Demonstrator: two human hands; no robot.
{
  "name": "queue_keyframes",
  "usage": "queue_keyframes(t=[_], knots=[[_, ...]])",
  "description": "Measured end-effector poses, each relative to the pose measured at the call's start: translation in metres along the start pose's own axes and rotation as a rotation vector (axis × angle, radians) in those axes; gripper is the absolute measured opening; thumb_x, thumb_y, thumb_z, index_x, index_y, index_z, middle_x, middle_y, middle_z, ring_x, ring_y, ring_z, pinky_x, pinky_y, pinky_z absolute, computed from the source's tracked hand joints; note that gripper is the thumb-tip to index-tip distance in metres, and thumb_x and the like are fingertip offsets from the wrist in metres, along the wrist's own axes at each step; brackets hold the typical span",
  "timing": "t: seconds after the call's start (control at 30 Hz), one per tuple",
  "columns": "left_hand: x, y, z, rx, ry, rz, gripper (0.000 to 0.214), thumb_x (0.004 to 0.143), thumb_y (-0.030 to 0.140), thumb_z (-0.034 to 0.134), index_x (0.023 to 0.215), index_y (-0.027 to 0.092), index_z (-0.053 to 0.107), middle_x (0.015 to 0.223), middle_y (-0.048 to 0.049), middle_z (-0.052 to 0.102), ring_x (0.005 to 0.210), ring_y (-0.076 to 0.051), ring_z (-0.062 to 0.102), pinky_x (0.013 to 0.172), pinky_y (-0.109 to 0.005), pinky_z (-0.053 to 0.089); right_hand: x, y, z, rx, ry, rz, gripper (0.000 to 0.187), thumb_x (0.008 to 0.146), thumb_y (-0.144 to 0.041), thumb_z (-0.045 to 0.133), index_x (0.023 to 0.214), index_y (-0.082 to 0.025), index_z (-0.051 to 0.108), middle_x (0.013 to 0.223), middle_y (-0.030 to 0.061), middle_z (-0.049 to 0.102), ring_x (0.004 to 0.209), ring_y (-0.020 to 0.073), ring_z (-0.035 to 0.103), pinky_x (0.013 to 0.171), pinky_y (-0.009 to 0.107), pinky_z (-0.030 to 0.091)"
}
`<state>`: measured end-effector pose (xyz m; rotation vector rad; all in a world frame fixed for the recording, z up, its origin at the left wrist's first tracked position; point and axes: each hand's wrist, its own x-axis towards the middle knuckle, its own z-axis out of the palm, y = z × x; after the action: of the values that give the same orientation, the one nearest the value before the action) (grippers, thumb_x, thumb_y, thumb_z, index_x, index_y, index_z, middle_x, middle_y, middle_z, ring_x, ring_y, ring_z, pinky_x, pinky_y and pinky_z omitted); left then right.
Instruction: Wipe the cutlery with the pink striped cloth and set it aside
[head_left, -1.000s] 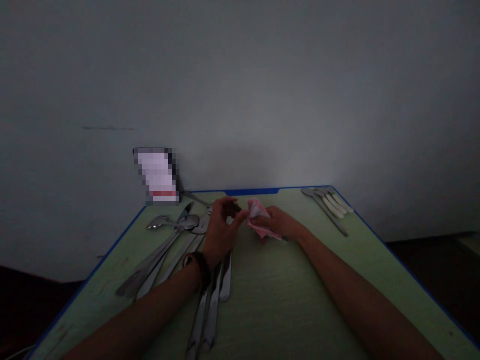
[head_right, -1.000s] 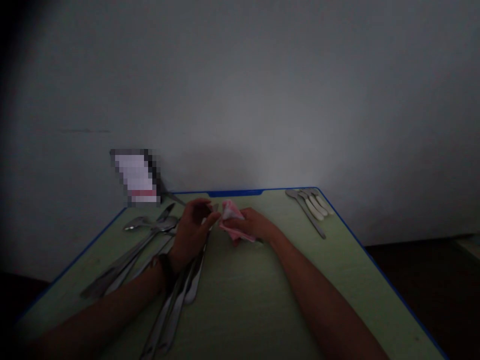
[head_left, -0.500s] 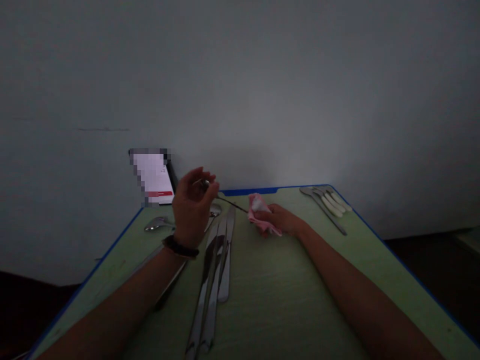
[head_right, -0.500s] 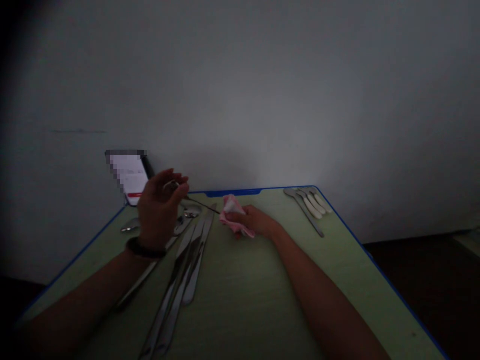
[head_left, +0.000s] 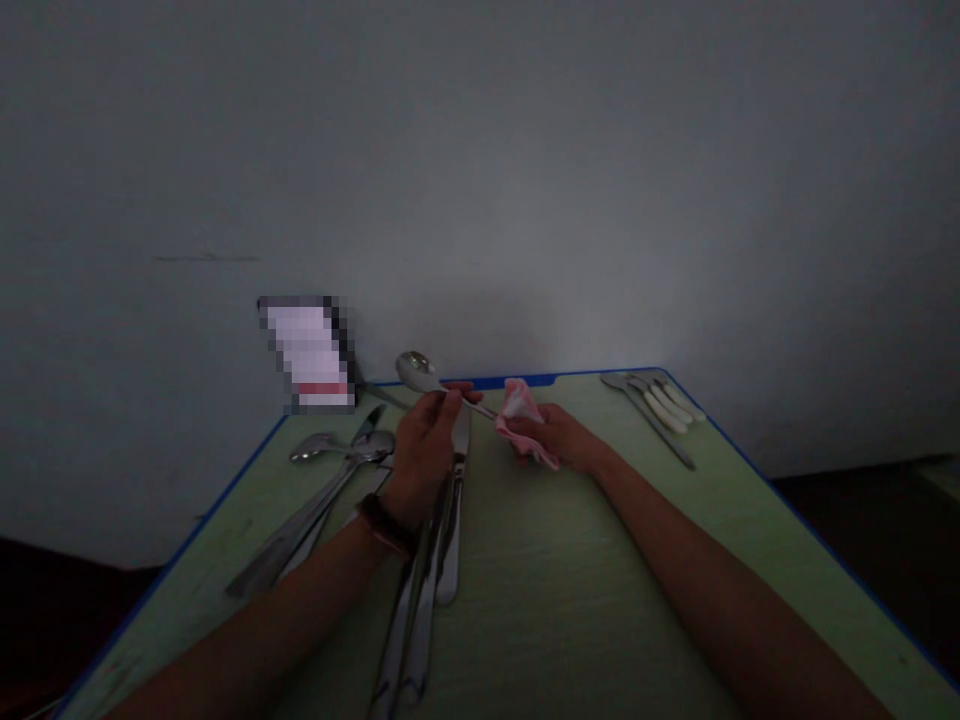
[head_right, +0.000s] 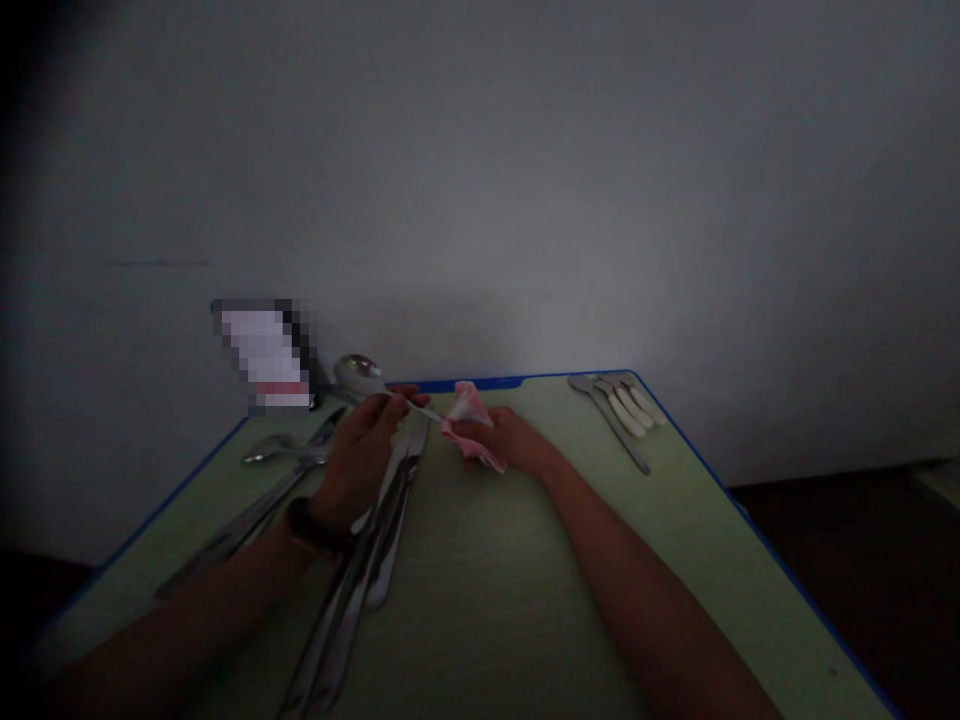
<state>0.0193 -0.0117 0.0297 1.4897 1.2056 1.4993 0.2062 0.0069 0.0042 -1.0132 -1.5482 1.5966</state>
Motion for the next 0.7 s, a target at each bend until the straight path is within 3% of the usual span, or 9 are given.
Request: queue_keyframes(t=[0.17, 0.27, 0.4, 0.53, 0.7], knots=[[0.011, 0.011, -0.005, -0.306, 0.101, 0.02, 0.029, 0.084, 0.042, 0.052, 0.092, 0.016, 0.062, 0.076, -0.0023, 0.064, 0.078, -0.015, 0.061, 0.079, -0.03, 0.047, 0.003, 0.003, 0.001, 0.248, 0.095, -0.044, 0.034, 0.07, -0.047, 0.065, 0.077, -0.015, 0.058, 0.06, -0.0003, 0.061, 0.048, 0.01, 0.057, 0.046, 0.02, 0.042], [0.004, 0.018, -0.002, -0.441, -0.052, -0.113, 0.029, 0.084, 0.042, 0.052, 0.09, 0.016, 0.059, 0.066, 0.0009, 0.058, 0.06, -0.011, 0.058, 0.061, -0.025, 0.049, 0.006, 0.0, 0.0, 0.476, 0.121, -0.056, 0.031, 0.072, -0.043, 0.064, 0.086, -0.016, 0.058, 0.066, 0.0002, 0.062, 0.055, 0.0111, 0.059, 0.053, 0.022, 0.047], [-0.016, 0.022, 0.007, -0.337, -0.338, -0.253, 0.029, 0.085, 0.046, 0.048, 0.089, 0.018, 0.056, 0.058, 0.0051, 0.052, 0.041, -0.007, 0.048, 0.039, -0.019, 0.038, 0.005, -0.008, -0.003, 0.733, 0.093, -0.091, 0.029, 0.081, -0.04, 0.047, 0.097, -0.018, 0.059, 0.078, 0.0019, 0.064, 0.072, 0.0132, 0.061, 0.069, 0.026, 0.05], [-0.027, 0.021, 0.012, -0.201, -0.425, -0.273, 0.031, 0.086, 0.047, 0.044, 0.091, 0.019, 0.055, 0.053, 0.0068, 0.05, 0.035, -0.006, 0.044, 0.034, -0.017, 0.033, 0.004, -0.008, -0.006, 0.854, 0.117, -0.062, 0.026, 0.08, -0.033, 0.041, 0.091, -0.019, 0.06, 0.078, 0.0016, 0.065, 0.071, 0.0138, 0.06, 0.07, 0.027, 0.05], [-0.032, 0.024, 0.013, -0.088, -0.548, -0.264, 0.031, 0.087, 0.046, 0.042, 0.09, 0.019, 0.057, 0.051, 0.0067, 0.05, 0.034, -0.006, 0.043, 0.033, -0.016, 0.033, 0.012, -0.002, -0.007, 0.838, 0.165, 0.045, 0.023, 0.078, -0.027, 0.038, 0.07, -0.016, 0.058, 0.06, 0.0018, 0.06, 0.054, 0.0125, 0.053, 0.055, 0.023, 0.046]])
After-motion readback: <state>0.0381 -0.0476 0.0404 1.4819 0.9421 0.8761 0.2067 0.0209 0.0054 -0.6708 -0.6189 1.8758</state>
